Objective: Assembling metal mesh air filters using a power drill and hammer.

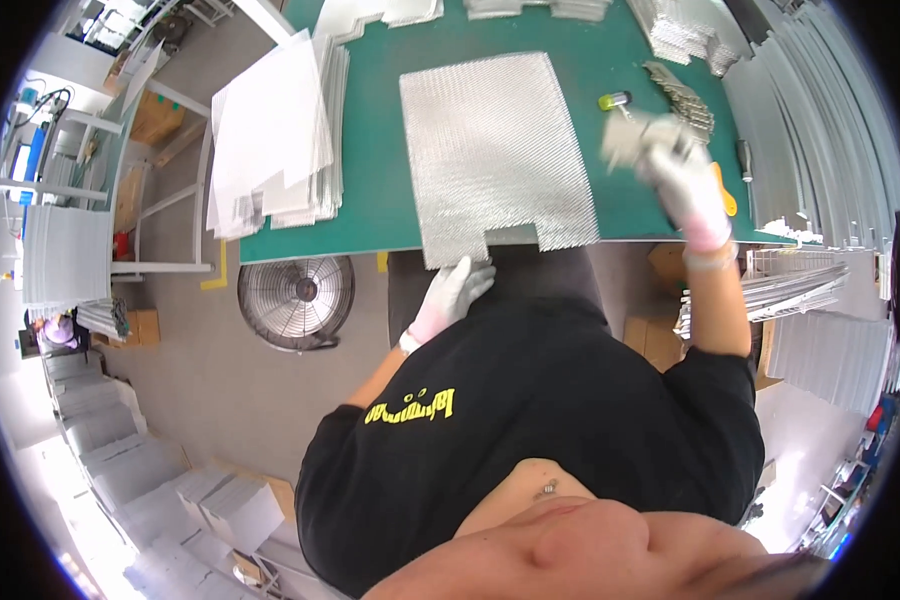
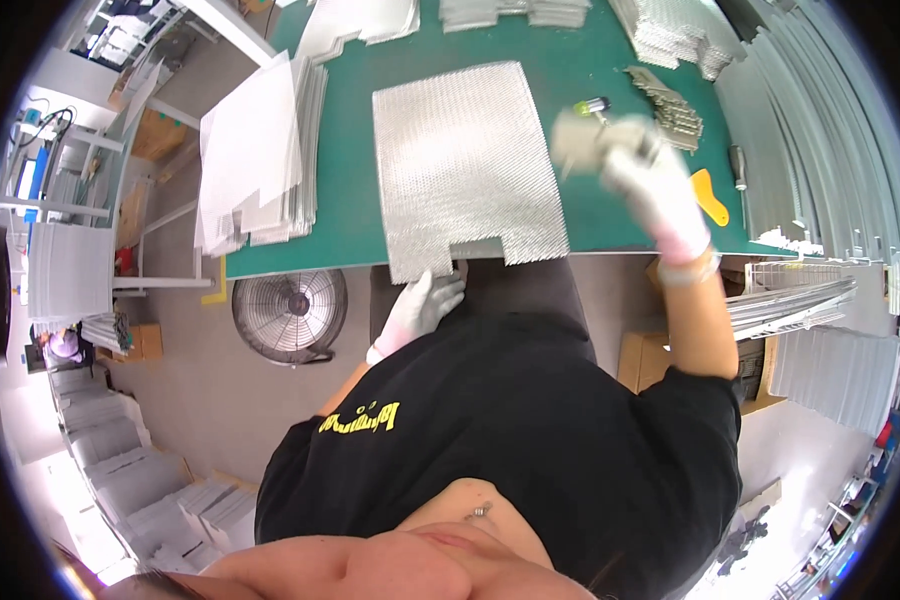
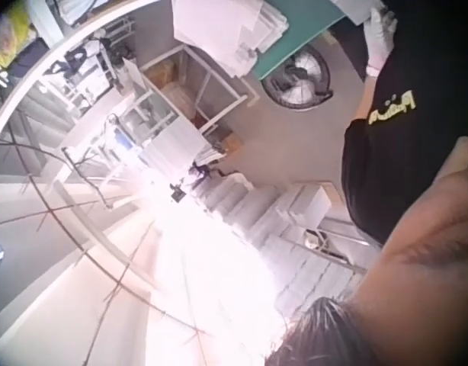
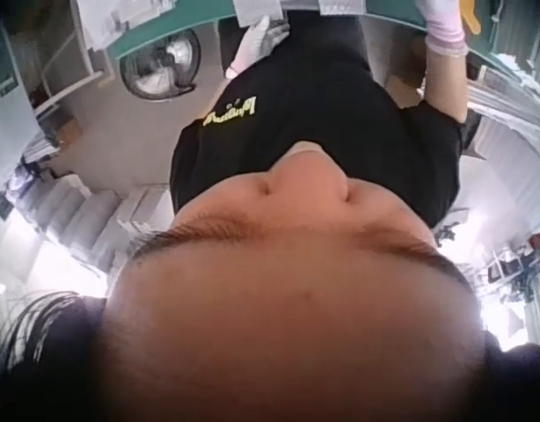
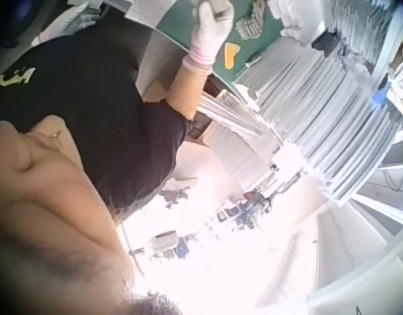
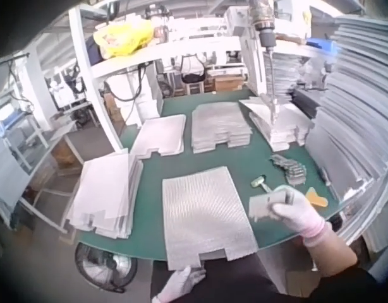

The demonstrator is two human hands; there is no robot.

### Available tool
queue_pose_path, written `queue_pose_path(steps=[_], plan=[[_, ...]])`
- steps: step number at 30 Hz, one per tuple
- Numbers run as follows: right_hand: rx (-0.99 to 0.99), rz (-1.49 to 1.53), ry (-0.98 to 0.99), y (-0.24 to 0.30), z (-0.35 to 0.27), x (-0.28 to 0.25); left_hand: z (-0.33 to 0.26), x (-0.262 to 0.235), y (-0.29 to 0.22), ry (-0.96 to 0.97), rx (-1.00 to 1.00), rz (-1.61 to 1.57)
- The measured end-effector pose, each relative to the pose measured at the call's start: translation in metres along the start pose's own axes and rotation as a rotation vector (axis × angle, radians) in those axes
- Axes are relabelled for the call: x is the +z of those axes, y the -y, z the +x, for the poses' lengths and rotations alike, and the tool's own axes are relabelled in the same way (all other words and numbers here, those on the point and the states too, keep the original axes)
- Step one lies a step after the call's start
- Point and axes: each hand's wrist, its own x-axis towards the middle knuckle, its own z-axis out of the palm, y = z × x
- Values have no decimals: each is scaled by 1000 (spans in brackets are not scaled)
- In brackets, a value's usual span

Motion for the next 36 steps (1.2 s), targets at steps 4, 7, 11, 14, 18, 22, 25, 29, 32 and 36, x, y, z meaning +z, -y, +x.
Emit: queue_pose_path(steps=[4, 7, 11, 14, 18, 22, 25, 29, 32, 36], plan=[[522, 179, 155, -62, -91, 119, 15, 5, 6, -82, 29, -54], [594, 530, -4, -135, -110, 153, 11, 21, -3, -156, 88, -28], [464, 740, -105, -156, -102, 166, 8, 27, 0, -150, 141, -95], [448, 786, -206, -164, -97, 168, 5, 25, -2, -94, 103, -36], [451, 761, -234, -162, -96, 169, 7, 30, -4, -199, 115, 89], [367, 424, -290, -142, -97, 173, 5, 27, 0, -184, 122, 105], [331, 305, -301, -137, -96, 177, 7, 22, 7, -167, 148, 82], [370, 670, -287, -145, -97, 175, 4, 29, 10, -174, 179, 61], [398, 666, -245, -149, -97, 173, 7, 18, 16, -173, 145, 26], [274, 250, -312, -133, -95, 181, 6, 22, 14, -197, 167, 136]])
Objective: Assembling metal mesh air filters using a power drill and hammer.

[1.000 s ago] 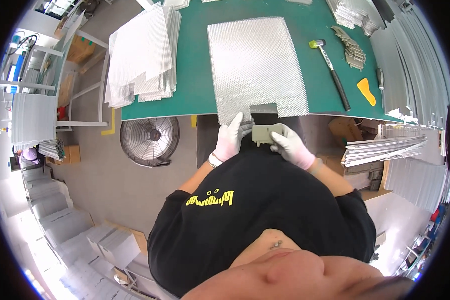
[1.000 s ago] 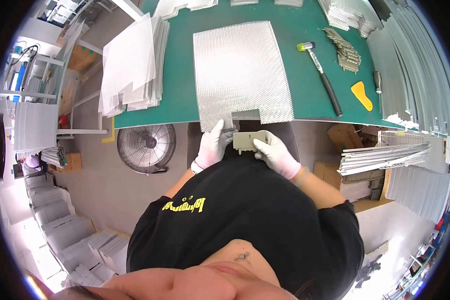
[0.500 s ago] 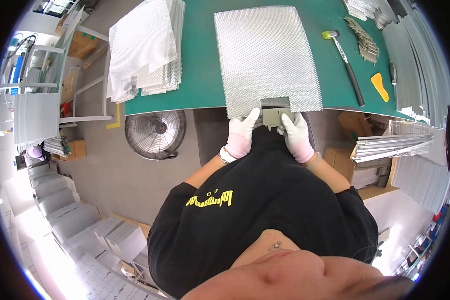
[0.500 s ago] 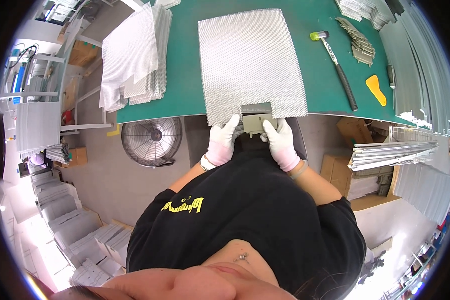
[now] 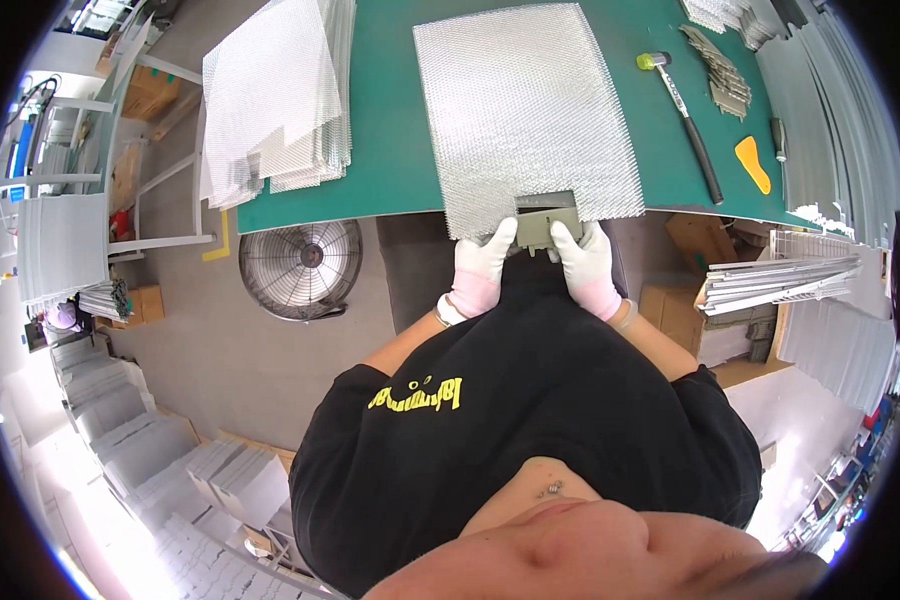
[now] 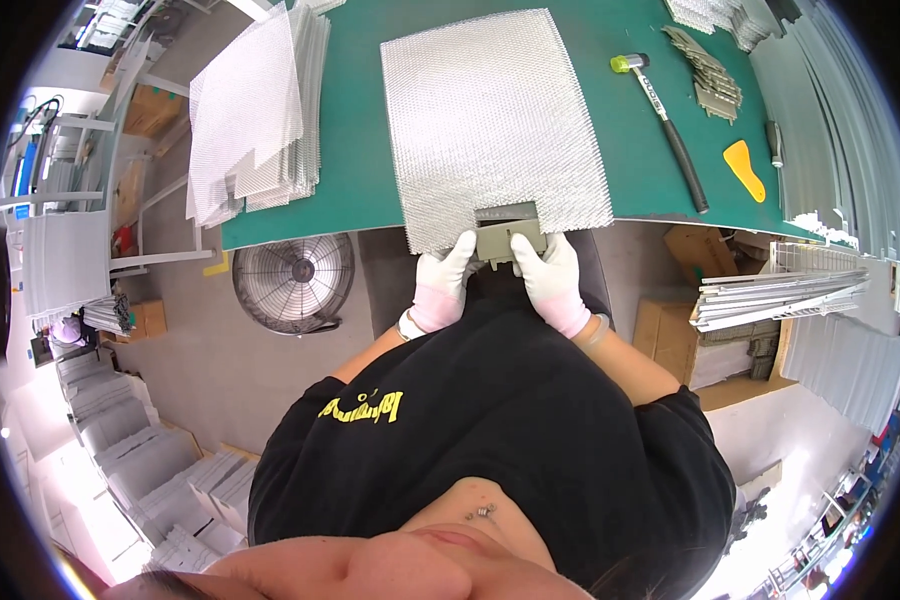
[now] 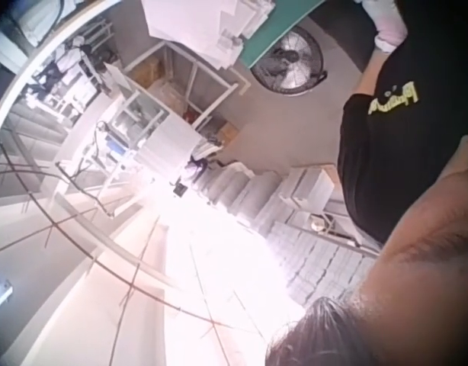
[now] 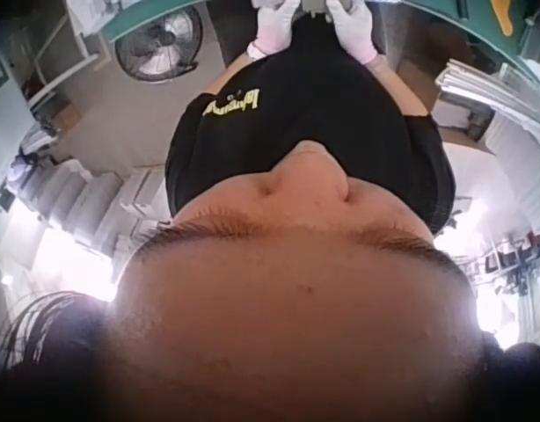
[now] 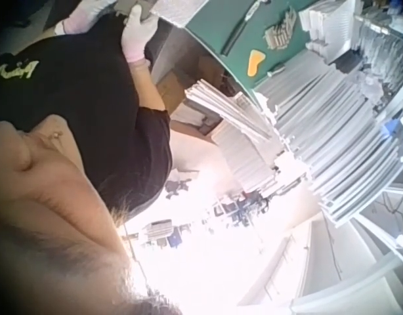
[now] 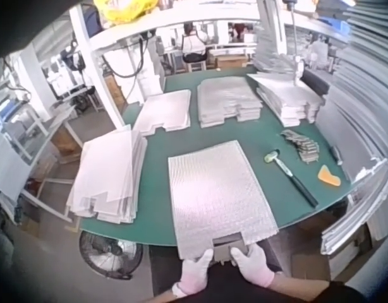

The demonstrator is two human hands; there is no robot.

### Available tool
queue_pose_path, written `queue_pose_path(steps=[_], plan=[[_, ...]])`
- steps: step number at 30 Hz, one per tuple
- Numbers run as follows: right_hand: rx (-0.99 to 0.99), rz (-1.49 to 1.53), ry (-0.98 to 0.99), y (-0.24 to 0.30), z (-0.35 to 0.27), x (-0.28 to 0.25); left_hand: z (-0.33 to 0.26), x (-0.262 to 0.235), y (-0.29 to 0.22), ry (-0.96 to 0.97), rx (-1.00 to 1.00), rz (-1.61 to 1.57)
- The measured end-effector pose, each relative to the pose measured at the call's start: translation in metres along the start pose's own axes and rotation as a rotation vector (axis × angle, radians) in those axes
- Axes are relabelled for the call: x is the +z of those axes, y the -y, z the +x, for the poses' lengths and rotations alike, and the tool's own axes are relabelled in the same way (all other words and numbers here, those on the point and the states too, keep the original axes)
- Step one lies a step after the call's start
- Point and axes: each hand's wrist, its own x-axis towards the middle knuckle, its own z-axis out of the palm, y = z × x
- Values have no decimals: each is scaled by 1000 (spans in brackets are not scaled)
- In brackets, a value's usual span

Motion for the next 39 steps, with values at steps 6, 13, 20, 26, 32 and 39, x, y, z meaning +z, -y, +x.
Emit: queue_pose_path(steps=[6, 13, 20, 26, 32, 39], plan=[[35, 195, -196, -4, 1, 3, 6, -2, 3, 176, -165, 149], [150, -17, -191, 2, 2, -14, 3, -2, -3, 223, -160, 145], [182, 269, -183, -3, 3, -14, 5, -12, -7, 276, -173, 175], [160, 206, -175, -15, 2, -18, -1, -2, 0, 244, -200, -126], [47, -103, 300, -17, 0, -25, 0, -26, -75, 1018, 13, 1304], [65, 21, 146, -10, 5, -7, 94, 61, -126, 626, 1299, 1733]])
